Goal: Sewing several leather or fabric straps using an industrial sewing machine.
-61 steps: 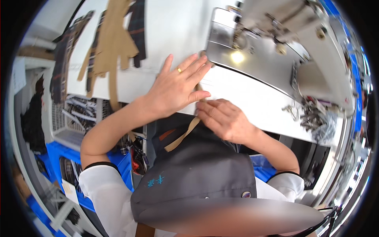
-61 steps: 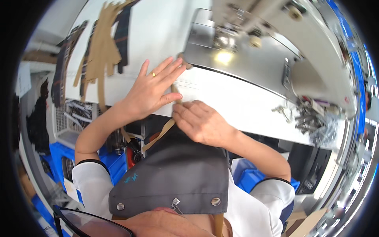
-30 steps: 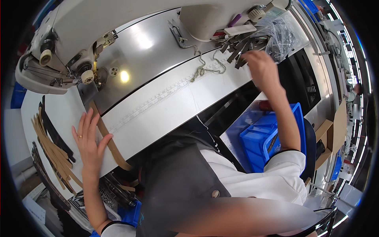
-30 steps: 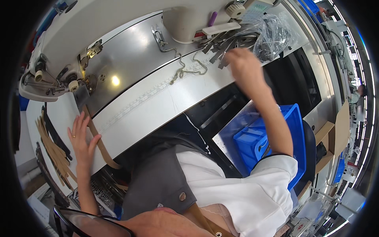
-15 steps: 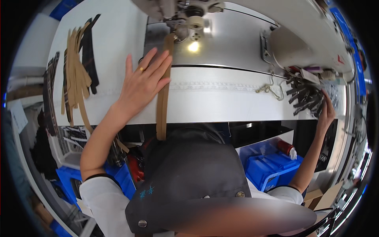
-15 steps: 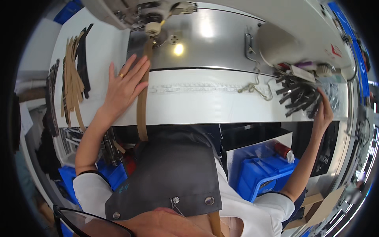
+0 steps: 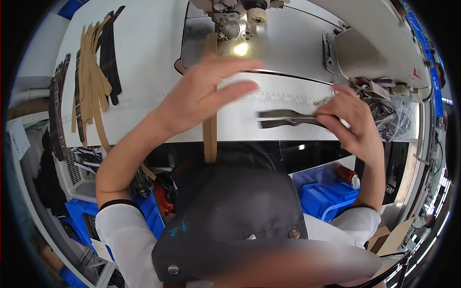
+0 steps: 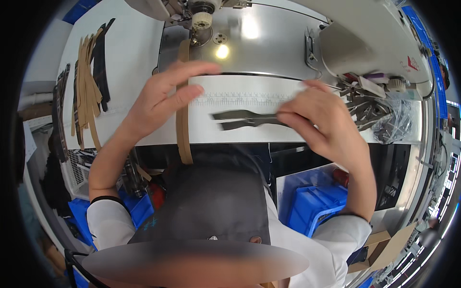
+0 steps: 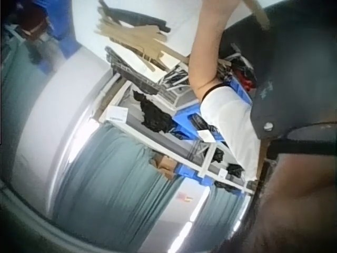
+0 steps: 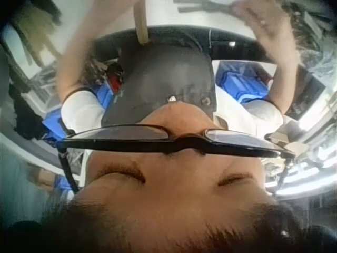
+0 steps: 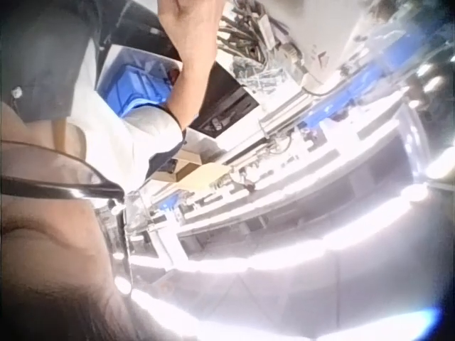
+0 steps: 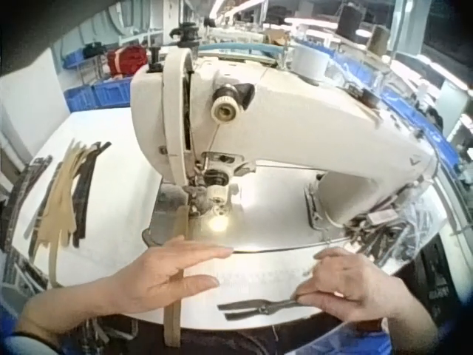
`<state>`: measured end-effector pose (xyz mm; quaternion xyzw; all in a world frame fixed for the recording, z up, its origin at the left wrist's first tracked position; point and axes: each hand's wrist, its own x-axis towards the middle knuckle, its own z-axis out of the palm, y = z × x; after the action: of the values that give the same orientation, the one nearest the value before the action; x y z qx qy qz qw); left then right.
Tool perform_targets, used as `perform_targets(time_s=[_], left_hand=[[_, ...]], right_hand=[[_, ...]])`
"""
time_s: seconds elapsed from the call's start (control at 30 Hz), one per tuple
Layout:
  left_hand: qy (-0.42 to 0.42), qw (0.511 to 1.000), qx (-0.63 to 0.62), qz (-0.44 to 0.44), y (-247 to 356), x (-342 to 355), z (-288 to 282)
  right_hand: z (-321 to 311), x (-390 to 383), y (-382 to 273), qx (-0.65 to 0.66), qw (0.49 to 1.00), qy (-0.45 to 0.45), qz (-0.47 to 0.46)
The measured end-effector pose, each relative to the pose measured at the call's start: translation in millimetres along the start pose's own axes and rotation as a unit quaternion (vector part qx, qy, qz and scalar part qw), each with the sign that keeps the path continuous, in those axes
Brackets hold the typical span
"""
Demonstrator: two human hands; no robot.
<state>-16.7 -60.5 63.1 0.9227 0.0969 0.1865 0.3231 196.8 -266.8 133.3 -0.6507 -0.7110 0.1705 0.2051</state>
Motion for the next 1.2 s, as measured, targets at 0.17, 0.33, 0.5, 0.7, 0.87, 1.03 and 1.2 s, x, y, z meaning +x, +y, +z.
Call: perform_targets(time_s=[0.17, 0.33, 0.5, 0.7, 0.87, 1.03, 1.2], left_hand=[[-0.277, 0.863, -0.408, -0.106, 31, 14, -3], [-0.287, 0.816, -0.462, -0.197, 33, -20, 9], [-0.300, 0.751, -0.548, -0.215, 39, -36, 18], [-0.186, 0.676, -0.640, -0.313, 48, -60, 24], [-0.196, 0.727, -0.605, -0.258, 49, -74, 30], [-0.205, 0.858, -0.452, -0.134, 42, -75, 26], [0.024, 0.973, 0.196, 0.121, -34, -19, 3]], right_hand=[[6, 52, -11, 0.192, 0.970, -0.120, 0.093], [10, 57, 16, 0.323, 0.913, -0.231, 0.091], [38, 65, -6, 0.270, 0.927, -0.261, 0.026], [46, 46, 0, -0.036, 0.996, -0.033, -0.068], [93, 29, 3, -0.122, 0.987, 0.080, -0.071], [95, 32, 3, -0.071, 0.968, 0.234, -0.055], [120, 35, 13, -0.036, 0.979, 0.194, -0.049]])
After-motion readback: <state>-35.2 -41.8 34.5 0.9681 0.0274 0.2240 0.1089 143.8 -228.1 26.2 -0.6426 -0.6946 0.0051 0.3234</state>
